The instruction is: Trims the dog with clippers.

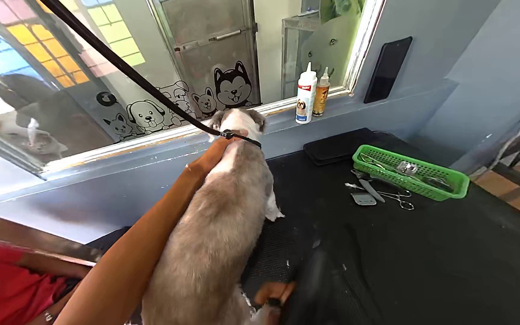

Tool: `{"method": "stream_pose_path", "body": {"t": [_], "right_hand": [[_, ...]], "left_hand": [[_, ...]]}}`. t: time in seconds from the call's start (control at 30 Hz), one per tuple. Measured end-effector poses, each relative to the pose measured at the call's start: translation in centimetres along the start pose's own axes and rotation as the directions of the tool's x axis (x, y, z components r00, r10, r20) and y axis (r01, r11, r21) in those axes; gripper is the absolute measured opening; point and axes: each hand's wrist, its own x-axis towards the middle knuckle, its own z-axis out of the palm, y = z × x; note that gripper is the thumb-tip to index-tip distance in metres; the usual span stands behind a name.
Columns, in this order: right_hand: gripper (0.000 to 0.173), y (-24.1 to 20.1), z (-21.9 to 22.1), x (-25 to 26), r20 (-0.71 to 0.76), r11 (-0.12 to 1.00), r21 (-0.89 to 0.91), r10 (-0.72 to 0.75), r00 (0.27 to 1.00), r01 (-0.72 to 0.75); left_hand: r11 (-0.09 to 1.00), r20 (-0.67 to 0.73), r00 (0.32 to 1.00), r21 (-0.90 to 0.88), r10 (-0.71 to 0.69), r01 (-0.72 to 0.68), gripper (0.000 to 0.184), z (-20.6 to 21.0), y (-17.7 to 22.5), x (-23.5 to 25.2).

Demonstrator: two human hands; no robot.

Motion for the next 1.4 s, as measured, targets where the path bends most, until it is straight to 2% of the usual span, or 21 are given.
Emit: {"method": "stream_pose_path", "body": {"t": [0.07, 0.1, 0.17, 0.23, 0.33, 0.43, 0.5, 0.6, 0.77, 0.87, 1.03, 1.17, 1.23, 1.3, 1.37, 1.4], "right_hand": [[0.047, -2.9, -1.6, 1.4, -0.11, 0.991, -0.045, -0.132, 0.985, 0.128], [0.048, -4.5, -2.4, 2.2, -0.165, 0.983, -0.091, -0.175, 0.971, 0.162], [0.06, -6.8, -3.6, 4.3, -0.3, 0.962, -0.196, -0.244, 0.922, 0.19], [0.068, -8.2, -4.4, 6.7, -0.371, 0.939, -0.267, -0.307, 0.876, 0.216], [0.062, -10.0, -4.6, 10.5, -0.318, 0.871, -0.412, -0.414, 0.853, 0.269], [0.071, -10.8, -5.2, 14.7, -0.269, 0.792, -0.528, -0.499, 0.824, 0.308], [0.077, -10.8, -5.9, 17.0, -0.278, 0.767, -0.574, -0.513, 0.812, 0.288], [0.078, -10.4, -6.7, 18.5, -0.262, 0.765, -0.6, -0.464, 0.846, 0.234], [0.069, -8.5, -5.5, 17.2, -0.265, 0.856, -0.498, -0.302, 0.916, 0.139], [0.066, -8.3, -3.8, 15.7, -0.227, 0.874, -0.464, -0.274, 0.935, 0.144], [0.069, -8.1, -1.9, 14.0, -0.178, 0.858, -0.47, -0.322, 0.93, 0.207], [0.07, -7.8, -0.8, 11.7, -0.138, 0.882, -0.408, -0.314, 0.939, 0.235], [0.071, -7.3, 0.0, 10.5, -0.104, 0.858, -0.429, -0.357, 0.928, 0.282], [0.07, -6.3, 0.9, 8.8, -0.031, 0.789, -0.492, -0.437, 0.899, 0.367], [0.062, -5.6, 1.7, 7.1, 0.052, 0.716, -0.559, -0.473, 0.879, 0.418], [0.057, -5.6, 1.9, 6.5, 0.095, 0.712, -0.558, -0.455, 0.885, 0.426]], "left_hand": [[0.997, 0.117, 0.993, -0.071, 0.008, 0.0, 0.019, 1.3, 1.0, -0.5], [0.994, 0.159, 0.987, -0.109, -0.009, 0.027, 0.017, 1.7, 1.0, -0.4], [0.994, 0.224, 0.974, -0.104, -0.016, 0.04, 0.018, 2.2, 0.4, -0.1], [0.996, 0.279, 0.96, -0.075, -0.017, 0.039, 0.026, 2.4, -0.2, 0.0], [0.987, 0.346, 0.937, -0.129, -0.046, 0.097, 0.028, 3.7, -1.0, -0.4], [0.961, 0.396, 0.915, -0.214, -0.08, 0.177, 0.027, 5.0, -1.4, -0.9], [0.958, 0.409, 0.91, -0.228, -0.069, 0.174, 0.026, 5.4, -1.2, -1.4], [0.95, 0.414, 0.908, -0.25, -0.069, 0.187, 0.025, 5.6, -1.4, -1.8], [0.91, 0.534, 0.844, -0.321, -0.055, 0.262, 0.035, 5.1, -1.8, -1.8], [0.871, 0.596, 0.797, -0.338, -0.094, 0.355, 0.04, 4.8, -1.8, -1.8], [0.885, 0.525, 0.841, -0.317, -0.135, 0.34, 0.034, 4.4, -2.0, -2.2], [0.86, 0.595, 0.804, -0.401, -0.019, 0.317, 0.034, 1.8, -4.9, -0.8], [0.877, 0.536, 0.843, -0.382, -0.047, 0.292, 0.034, 1.7, -4.6, -0.8], [0.903, 0.48, 0.874, -0.337, -0.08, 0.267, 0.034, 2.2, -3.7, -1.0], [0.893, 0.596, 0.802, -0.378, 0.032, 0.245, 0.042, 1.0, -5.0, -0.2], [0.908, 0.604, 0.794, -0.37, 0.073, 0.198, 0.044, 0.8, -5.5, 0.1]]}}
